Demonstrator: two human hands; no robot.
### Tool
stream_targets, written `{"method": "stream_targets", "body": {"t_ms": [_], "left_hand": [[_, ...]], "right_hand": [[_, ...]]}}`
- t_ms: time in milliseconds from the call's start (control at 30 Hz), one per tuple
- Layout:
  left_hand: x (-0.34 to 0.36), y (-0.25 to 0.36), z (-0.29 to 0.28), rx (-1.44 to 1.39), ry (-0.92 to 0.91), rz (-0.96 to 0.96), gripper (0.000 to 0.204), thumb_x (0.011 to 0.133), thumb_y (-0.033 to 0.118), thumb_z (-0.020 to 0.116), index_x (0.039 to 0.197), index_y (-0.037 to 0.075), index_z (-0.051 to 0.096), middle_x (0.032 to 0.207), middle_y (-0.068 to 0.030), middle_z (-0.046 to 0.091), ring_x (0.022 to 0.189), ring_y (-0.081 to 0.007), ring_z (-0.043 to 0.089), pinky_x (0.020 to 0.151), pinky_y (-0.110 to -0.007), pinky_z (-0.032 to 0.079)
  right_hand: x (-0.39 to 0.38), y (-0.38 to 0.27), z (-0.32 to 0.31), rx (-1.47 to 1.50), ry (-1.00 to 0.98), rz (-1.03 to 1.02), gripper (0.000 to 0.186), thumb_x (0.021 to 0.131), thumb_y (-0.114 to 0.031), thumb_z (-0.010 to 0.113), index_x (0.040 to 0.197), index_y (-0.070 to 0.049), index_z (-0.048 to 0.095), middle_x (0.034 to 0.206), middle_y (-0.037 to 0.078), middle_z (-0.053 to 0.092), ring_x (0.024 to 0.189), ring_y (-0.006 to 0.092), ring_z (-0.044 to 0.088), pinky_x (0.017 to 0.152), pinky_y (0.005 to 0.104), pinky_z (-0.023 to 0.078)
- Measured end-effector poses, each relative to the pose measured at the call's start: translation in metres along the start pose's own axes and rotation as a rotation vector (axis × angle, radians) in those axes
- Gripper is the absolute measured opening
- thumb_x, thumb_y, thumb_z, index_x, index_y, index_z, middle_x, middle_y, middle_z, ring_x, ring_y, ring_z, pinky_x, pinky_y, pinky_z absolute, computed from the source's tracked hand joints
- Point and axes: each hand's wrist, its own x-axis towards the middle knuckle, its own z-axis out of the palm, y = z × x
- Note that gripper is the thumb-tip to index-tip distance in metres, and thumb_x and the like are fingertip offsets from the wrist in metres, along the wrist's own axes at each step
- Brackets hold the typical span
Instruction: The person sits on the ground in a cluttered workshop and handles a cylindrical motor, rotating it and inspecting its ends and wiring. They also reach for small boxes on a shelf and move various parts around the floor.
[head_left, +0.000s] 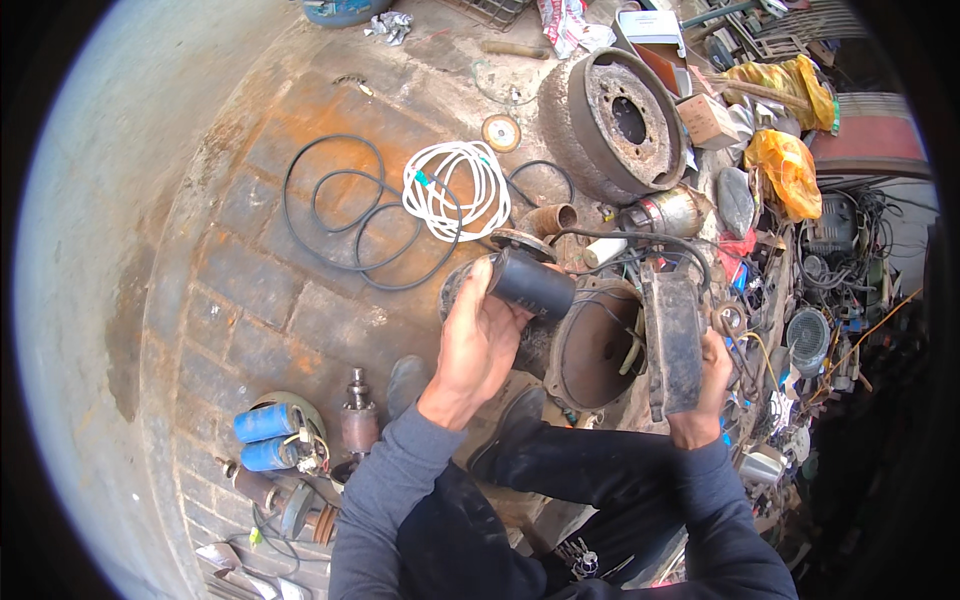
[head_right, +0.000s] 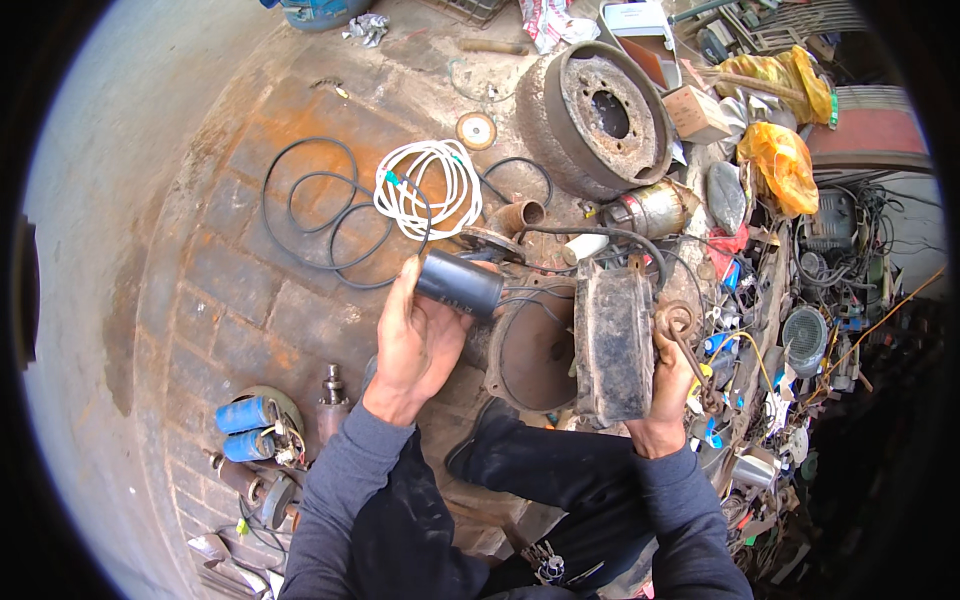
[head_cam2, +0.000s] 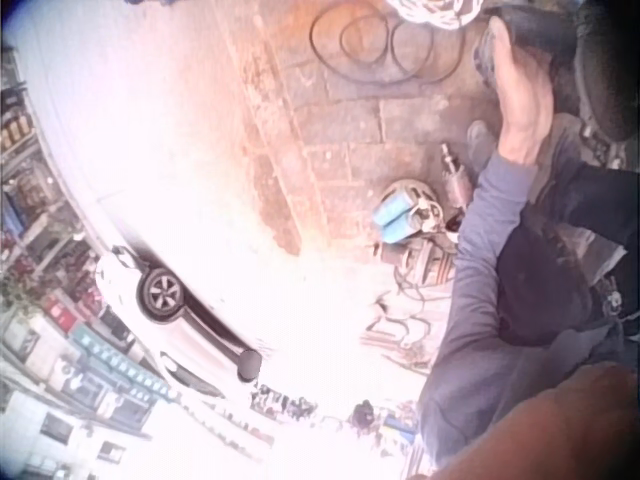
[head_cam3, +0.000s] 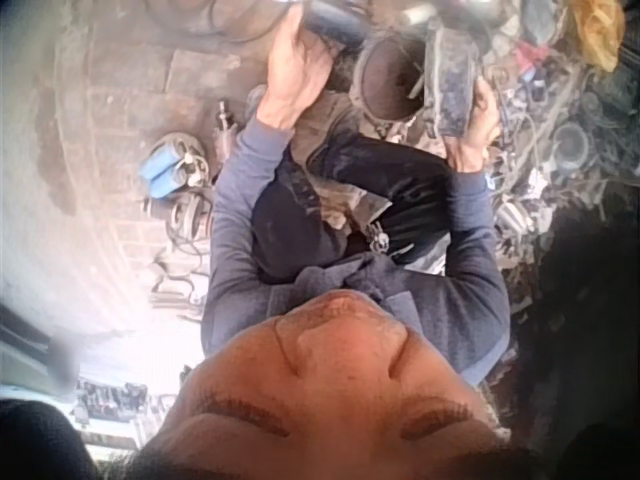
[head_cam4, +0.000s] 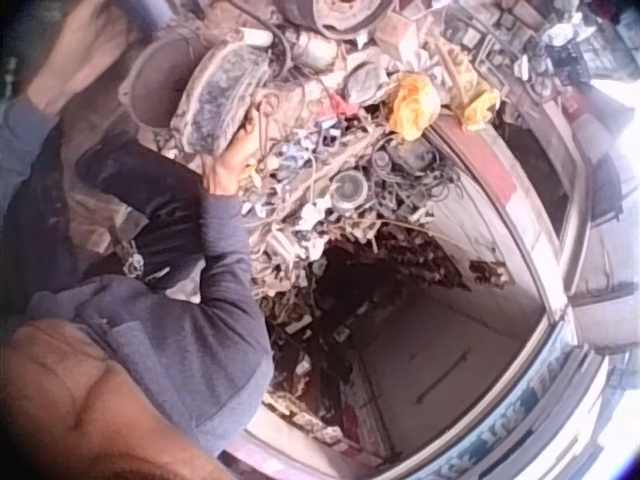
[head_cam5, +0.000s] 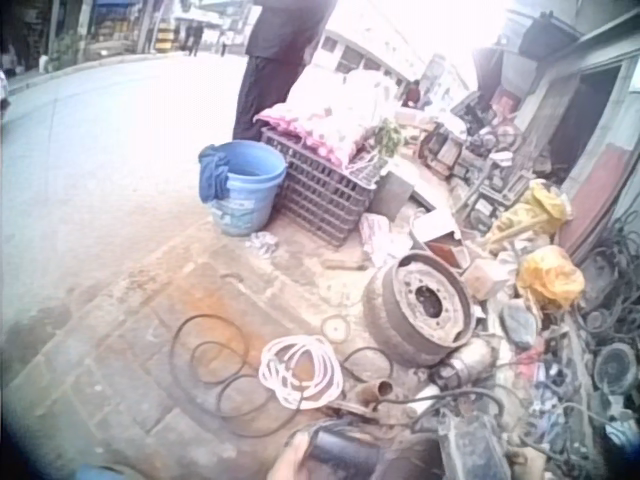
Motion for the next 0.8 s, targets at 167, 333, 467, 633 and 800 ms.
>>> {"method": "stream_targets", "body": {"t_ms": [167, 333, 467, 633, 800], "left_hand": [[0.003, 0.003, 0.001, 0.006, 0.066, -0.022, 0.055, 0.112, 0.048, 0.031, 0.128, 0.002, 0.057, 0.124, -0.02, 0.068, 0.109, -0.0311, 0.067, 0.099, -0.049, 0.052], [-0.003, 0.005, -0.001, 0.083, 0.084, -0.002, 0.055, 0.112, 0.046, 0.03, 0.128, 0.001, 0.057, 0.12, -0.0185, 0.07, 0.107, -0.0311, 0.068, 0.099, -0.048, 0.052], [-0.006, 0.005, -0.008, 0.107, 0.148, -0.025, 0.055, 0.112, 0.045, 0.03, 0.128, 0.0, 0.058, 0.119, -0.0187, 0.07, 0.107, -0.0301, 0.069, 0.098, -0.047, 0.051], [-0.01, 0.005, -0.014, 0.172, 0.162, -0.023, 0.056, 0.112, 0.046, 0.032, 0.128, 0.0, 0.059, 0.121, -0.0182, 0.07, 0.108, -0.0287, 0.068, 0.097, -0.046, 0.051], [-0.02, 0.014, -0.015, 0.254, 0.018, 0.033, 0.06, 0.111, 0.05, 0.037, 0.136, -0.001, 0.056, 0.128, -0.016, 0.066, 0.115, -0.0252, 0.064, 0.094, -0.04, 0.051]], "right_hand": [[0.007, 0.011, -0.012, -0.031, 0.056, -0.078, 0.042, 0.107, -0.021, 0.04, 0.138, 0.002, 0.056, 0.118, 0.01, 0.071, 0.099, 0.0196, 0.07, 0.086, 0.0343, 0.057], [0.008, 0.016, -0.017, -0.428, -0.131, -0.32, 0.064, 0.107, -0.036, 0.053, 0.154, 0.004, 0.038, 0.113, 0.005, 0.066, 0.095, 0.0131, 0.063, 0.084, 0.0287, 0.052], [0.002, 0.017, -0.007, -0.574, -0.121, -0.333, 0.066, 0.105, -0.034, 0.056, 0.155, 0.006, 0.039, 0.116, 0.005, 0.062, 0.1, 0.01, 0.057, 0.091, 0.0263, 0.047], [0.003, 0.028, 0.006, -0.623, -0.116, -0.479, 0.061, 0.101, -0.033, 0.054, 0.148, 0.006, 0.047, 0.145, 0.02, 0.057, 0.134, 0.0256, 0.053, 0.114, 0.0375, 0.039], [0.01, 0.031, 0.003, -0.761, -0.11, -0.561, 0.062, 0.1, -0.036, 0.053, 0.144, 0.008, 0.05, 0.141, 0.019, 0.058, 0.132, 0.0265, 0.053, 0.115, 0.0392, 0.037]]}}
